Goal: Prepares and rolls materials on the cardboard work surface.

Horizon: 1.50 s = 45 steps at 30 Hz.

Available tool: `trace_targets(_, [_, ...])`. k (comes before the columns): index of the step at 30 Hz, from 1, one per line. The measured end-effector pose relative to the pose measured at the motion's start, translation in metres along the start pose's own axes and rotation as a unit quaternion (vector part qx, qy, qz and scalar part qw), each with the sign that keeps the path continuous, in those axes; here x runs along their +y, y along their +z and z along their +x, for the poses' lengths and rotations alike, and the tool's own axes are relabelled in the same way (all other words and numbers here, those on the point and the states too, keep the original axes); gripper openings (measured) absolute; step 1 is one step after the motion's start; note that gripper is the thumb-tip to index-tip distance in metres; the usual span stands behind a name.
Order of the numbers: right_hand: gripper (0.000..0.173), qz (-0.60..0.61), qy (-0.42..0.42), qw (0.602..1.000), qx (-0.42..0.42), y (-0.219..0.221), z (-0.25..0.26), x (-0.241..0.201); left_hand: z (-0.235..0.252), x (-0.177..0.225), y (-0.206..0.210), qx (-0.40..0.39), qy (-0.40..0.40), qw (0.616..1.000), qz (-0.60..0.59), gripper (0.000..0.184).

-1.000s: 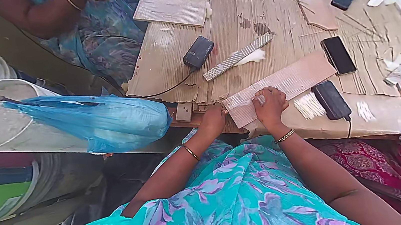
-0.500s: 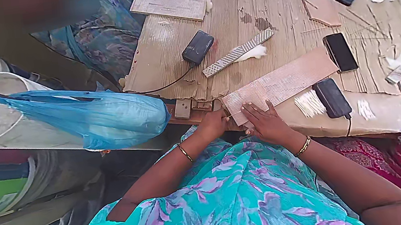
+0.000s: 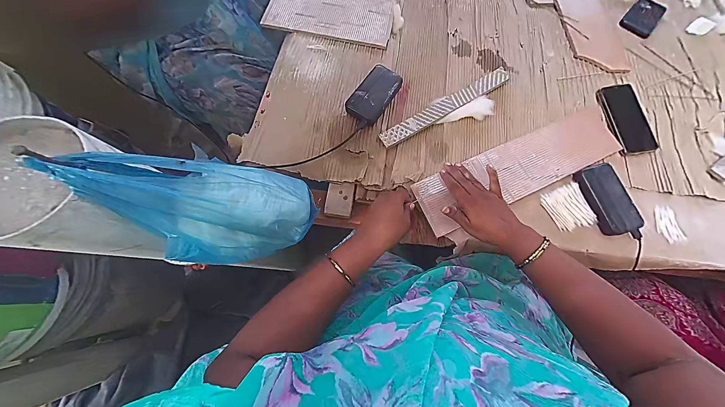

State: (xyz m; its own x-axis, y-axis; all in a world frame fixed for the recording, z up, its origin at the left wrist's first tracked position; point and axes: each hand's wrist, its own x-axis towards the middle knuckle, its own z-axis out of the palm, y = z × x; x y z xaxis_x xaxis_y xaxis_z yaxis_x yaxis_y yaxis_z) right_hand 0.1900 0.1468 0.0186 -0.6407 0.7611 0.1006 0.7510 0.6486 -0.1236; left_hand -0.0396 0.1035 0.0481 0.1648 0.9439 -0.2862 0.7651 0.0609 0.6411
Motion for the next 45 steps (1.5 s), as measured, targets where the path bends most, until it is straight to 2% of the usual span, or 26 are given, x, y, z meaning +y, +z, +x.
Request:
trace_targets(4, [0.076, -0.012, -0.033, 0.998, -0.059, 0.008, 0.005, -0.007, -0.001, 0.001, 0.004, -0.008, -0.001, 0.999, 0.051, 0.028])
trace_targets(9, [0.081, -0.004, -0.059, 0.995, -0.081, 0.005, -0.045, -0.013, -0.012, 0.001, 0.012, -0.070, 0.003, 0.997, 0.029, 0.028])
trace_targets(12, [0.080, 0.009, -0.056, 0.993, -0.101, -0.003, -0.070, -0.018, -0.017, 0.005, 0.018, -0.085, 0.005, 0.996, 0.031, 0.027])
trace_targets(14, [0.080, 0.009, -0.042, 0.996, -0.082, -0.007, -0.076, -0.017, -0.019, 0.008, 0.018, -0.089, 0.002, 0.996, 0.028, 0.028])
trace_targets(17, [0.076, 0.001, 0.013, 1.000, -0.013, -0.006, -0.065, -0.008, -0.017, 0.008, 0.014, -0.056, 0.005, 0.998, 0.007, 0.027])
trace_targets(19, [0.076, -0.003, 0.042, 0.999, 0.004, -0.006, -0.046, -0.006, -0.015, 0.007, 0.013, -0.017, 0.011, 1.000, 0.005, 0.026])
trace_targets(23, [0.073, -0.010, 0.004, 1.000, -0.017, 0.006, -0.011, -0.005, -0.005, 0.003, 0.013, -0.012, 0.006, 0.999, 0.037, 0.028])
trace_targets(26, [0.076, -0.004, -0.024, 0.999, -0.044, 0.012, -0.006, -0.005, -0.005, 0.004, 0.013, -0.019, -0.001, 0.998, 0.055, 0.027])
trace_targets(32, [0.085, 0.009, -0.050, 0.993, -0.107, 0.005, -0.051, -0.021, -0.018, 0.007, 0.018, -0.043, 0.033, 0.996, 0.072, 0.027])
trace_targets(37, [0.080, 0.035, -0.047, 0.987, -0.147, -0.011, -0.080, -0.029, -0.024, 0.006, 0.031, -0.059, 0.058, 0.990, 0.111, 0.027])
trace_targets(38, [0.073, 0.046, -0.062, 0.990, -0.121, -0.013, -0.085, -0.028, -0.026, 0.006, 0.032, -0.054, 0.066, 0.990, 0.112, 0.028])
trace_targets(40, [0.051, 0.069, -0.102, 0.992, -0.003, -0.011, -0.092, -0.024, -0.032, 0.007, 0.031, -0.040, 0.083, 0.989, 0.113, 0.028])
trace_targets(42, [0.031, 0.092, -0.106, 0.984, 0.110, -0.010, -0.096, -0.025, -0.040, 0.010, 0.031, -0.031, 0.095, 0.989, 0.107, 0.028])
trace_targets(45, [0.022, 0.081, -0.053, 0.967, 0.236, -0.012, -0.093, -0.031, -0.050, 0.016, 0.031, -0.013, 0.119, 0.988, 0.098, 0.028])
